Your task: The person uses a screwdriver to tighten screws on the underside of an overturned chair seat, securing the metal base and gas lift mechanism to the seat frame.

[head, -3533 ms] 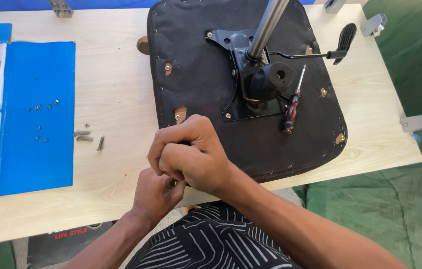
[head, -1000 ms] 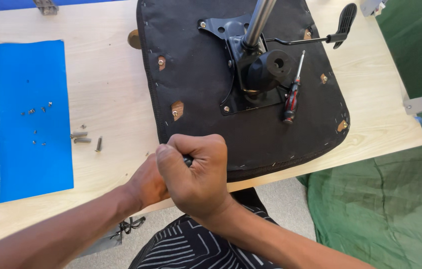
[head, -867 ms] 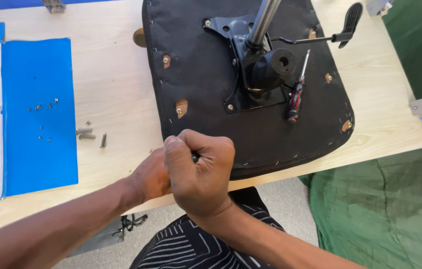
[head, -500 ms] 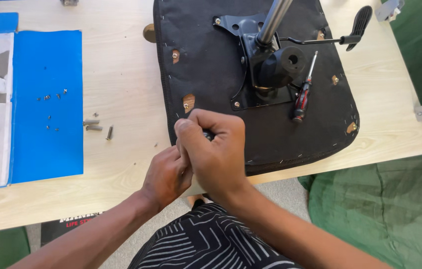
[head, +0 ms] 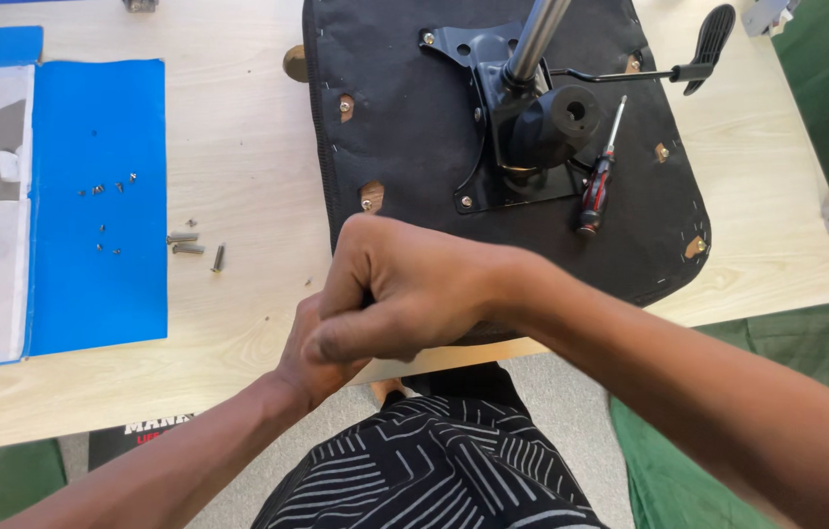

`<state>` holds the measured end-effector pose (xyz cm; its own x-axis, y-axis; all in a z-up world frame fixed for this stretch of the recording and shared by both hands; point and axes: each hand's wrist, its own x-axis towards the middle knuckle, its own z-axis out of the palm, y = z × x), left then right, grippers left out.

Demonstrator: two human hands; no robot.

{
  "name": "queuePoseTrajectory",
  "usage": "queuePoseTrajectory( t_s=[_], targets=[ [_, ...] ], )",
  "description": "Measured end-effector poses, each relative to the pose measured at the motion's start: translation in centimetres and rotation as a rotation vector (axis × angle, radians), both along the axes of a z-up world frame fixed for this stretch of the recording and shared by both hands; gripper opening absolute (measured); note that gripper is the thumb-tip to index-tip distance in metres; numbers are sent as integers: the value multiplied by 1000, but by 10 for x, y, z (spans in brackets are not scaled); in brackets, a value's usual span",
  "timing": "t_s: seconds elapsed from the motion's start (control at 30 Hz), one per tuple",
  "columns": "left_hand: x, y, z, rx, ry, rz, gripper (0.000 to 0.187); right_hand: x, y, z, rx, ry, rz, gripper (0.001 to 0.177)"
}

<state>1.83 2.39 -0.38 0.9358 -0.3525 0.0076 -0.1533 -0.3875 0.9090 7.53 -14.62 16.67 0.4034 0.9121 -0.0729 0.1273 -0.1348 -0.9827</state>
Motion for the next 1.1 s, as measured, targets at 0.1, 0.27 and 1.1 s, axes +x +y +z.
queuePoseTrajectory(
  t_s=[0.1, 0.27, 1.1],
  targets=[
    [3, -2, -4, 203, -103, -60, 17, -6, -1, -9, 91, 5, -204, 36],
    [1, -6, -3, -544, 650, 159, 23, -24, 19, -25, 270, -151, -391, 39],
    [83, -72, 27, 62, -424, 79, 12, 17, -91, -9, 729, 58, -1155, 14]
  ],
)
